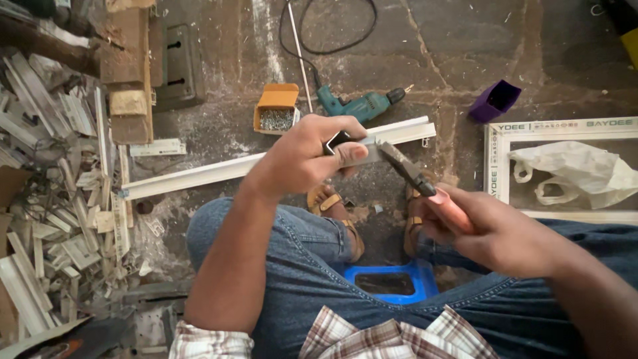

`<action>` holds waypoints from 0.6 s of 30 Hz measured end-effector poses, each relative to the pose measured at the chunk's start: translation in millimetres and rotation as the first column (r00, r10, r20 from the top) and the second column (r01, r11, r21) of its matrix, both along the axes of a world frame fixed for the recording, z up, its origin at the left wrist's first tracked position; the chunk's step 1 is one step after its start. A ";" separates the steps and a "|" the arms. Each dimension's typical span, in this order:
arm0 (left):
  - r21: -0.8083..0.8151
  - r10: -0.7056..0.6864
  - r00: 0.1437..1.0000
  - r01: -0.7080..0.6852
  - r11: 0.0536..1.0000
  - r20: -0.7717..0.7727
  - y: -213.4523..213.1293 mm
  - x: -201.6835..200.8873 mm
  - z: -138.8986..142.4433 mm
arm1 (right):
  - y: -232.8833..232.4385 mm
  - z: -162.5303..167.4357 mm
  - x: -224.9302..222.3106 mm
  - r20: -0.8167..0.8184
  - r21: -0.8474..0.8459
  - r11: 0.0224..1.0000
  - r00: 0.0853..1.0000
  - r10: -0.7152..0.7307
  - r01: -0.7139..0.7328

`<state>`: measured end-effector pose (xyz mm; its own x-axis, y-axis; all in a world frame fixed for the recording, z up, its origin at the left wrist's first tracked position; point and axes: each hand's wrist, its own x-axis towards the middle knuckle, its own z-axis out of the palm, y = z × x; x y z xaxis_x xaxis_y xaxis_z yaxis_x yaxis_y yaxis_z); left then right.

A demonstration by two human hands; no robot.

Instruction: The person sits on the floor and files a small metal block with a flat file, at times gripping it with pliers while filing. They then fit the filed block into a white frame profile on the floor and pick up a power drill.

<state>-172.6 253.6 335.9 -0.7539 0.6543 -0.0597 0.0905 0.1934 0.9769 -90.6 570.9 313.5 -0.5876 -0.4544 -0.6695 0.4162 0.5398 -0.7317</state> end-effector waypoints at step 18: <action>-0.312 -0.125 0.988 0.149 0.938 0.095 -2.8 -10.2 -5.3 | -46.2 3.5 -2.2 -0.321 0.395 0.918 0.934 0.159 -0.020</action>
<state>-182.8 250.9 330.6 -0.6440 0.6892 -0.3320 0.0693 0.4847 0.8719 -92.7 524.6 317.0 -0.7789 -0.2682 -0.5669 0.1158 0.8269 -0.5503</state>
